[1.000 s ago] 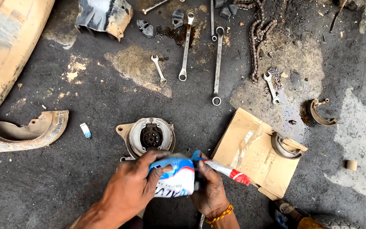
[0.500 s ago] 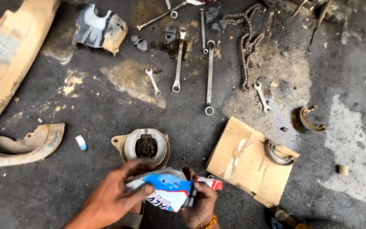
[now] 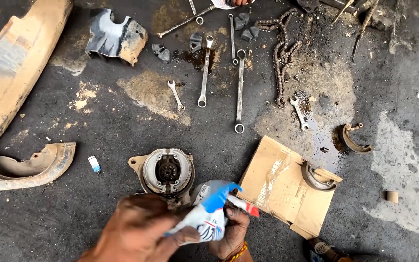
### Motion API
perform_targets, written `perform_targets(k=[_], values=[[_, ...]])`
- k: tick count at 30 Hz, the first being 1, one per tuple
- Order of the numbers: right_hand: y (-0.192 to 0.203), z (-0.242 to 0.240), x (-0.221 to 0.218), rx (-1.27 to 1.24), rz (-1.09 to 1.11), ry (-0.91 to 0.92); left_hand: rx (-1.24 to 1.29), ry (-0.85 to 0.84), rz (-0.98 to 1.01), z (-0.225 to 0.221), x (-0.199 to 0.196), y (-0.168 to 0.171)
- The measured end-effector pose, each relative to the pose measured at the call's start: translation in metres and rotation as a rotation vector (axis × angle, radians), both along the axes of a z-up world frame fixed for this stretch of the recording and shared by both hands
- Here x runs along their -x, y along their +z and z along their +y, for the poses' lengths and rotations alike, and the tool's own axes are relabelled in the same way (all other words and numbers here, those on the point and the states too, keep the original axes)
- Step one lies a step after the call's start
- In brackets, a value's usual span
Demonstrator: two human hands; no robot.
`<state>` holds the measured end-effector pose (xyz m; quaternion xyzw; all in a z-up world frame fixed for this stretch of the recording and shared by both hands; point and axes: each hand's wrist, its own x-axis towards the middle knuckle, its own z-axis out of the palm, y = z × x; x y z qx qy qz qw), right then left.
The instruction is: The person cleans and assembles motorcycle drum brake components on the ground.
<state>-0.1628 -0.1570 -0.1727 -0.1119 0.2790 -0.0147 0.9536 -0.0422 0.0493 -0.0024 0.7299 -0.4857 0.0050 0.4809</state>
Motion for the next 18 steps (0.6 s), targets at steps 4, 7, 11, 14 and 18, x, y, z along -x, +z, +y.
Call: perform_targets(k=[4, 7, 11, 14, 18], values=[[0.032, 0.005, -0.004, 0.014, -0.143, 0.050, 0.236, -0.048, 0.543, 0.016, -0.011, 0.022], [0.049, 0.011, -0.009, 0.015, -0.293, 0.119, 0.059, 0.110, 0.747, 0.014, -0.019, 0.026], [0.020, 0.003, 0.008, -0.059, -0.425, 0.184, -0.022, 0.454, 0.760, 0.004, -0.023, 0.024], [0.009, 0.001, 0.013, -0.073, -0.399, 0.226, 0.041, 0.541, 0.883, 0.004, -0.026, 0.019], [0.061, 0.009, -0.010, -0.013, -0.073, 0.193, 0.137, 0.540, 1.017, 0.007, -0.032, 0.020]])
